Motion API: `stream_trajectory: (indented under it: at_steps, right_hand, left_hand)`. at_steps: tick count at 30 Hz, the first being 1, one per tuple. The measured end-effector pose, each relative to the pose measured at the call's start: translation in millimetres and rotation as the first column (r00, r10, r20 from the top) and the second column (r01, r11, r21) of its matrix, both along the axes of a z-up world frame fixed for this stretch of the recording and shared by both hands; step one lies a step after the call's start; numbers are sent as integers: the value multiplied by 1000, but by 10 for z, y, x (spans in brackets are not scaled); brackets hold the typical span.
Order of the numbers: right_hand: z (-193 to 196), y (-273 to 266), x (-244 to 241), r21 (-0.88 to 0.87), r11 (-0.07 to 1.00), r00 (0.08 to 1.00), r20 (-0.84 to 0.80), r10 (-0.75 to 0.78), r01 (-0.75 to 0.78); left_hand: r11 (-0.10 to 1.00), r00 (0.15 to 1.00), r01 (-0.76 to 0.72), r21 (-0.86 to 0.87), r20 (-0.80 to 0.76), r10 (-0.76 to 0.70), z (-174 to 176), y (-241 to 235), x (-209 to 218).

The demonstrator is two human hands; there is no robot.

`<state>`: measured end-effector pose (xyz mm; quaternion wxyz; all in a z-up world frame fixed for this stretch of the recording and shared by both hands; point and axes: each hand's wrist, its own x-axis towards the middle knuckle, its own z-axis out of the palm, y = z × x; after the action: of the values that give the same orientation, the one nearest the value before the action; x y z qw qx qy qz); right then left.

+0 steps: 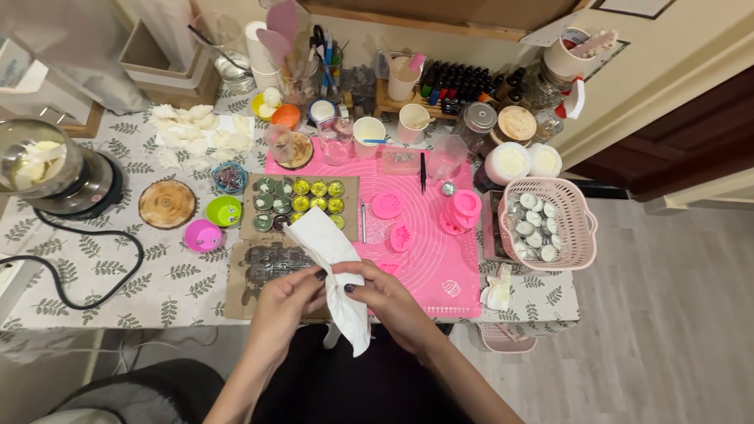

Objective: The person wipes the inside of a pink silicone candle mold with a paper tissue, turning the mold to clean its cavity. They then pick up chunks of white wax and place them one at a time into a metal melting pot sitting on an electric hot plate, and finally wipe their hands with a tissue.

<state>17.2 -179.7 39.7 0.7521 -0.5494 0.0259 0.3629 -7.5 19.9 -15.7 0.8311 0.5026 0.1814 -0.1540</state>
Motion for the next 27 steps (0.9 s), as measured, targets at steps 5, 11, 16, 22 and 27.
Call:
stream_trajectory:
  at_steps: [5, 11, 16, 22, 27]
  right_hand:
    - [5, 139, -2, -22, 1000, 991, 134, 2, 1]
    - [202, 311, 5, 110, 993, 994, 94, -61, 51]
    - [205, 303, 7, 144, 981, 985, 97, -146, 131]
    - [315, 313, -18, 57, 991, 964, 232, -133, 123]
    - [348, 238, -28, 306, 939, 987, -1, -160, 153]
  left_hand:
    - [996, 1000, -8, -92, -18, 6, -32, 152, 57]
    - [935, 990, -106, -338, -127, 66, 32, 202, 99]
    - [856, 994, -63, -512, -111, 6, 349, 204, 127]
    - [906, 1000, -14, -422, -12, 10, 232, 293, 47]
    - [960, 1000, 4, -279, -9, -7, 306, 280, 31]
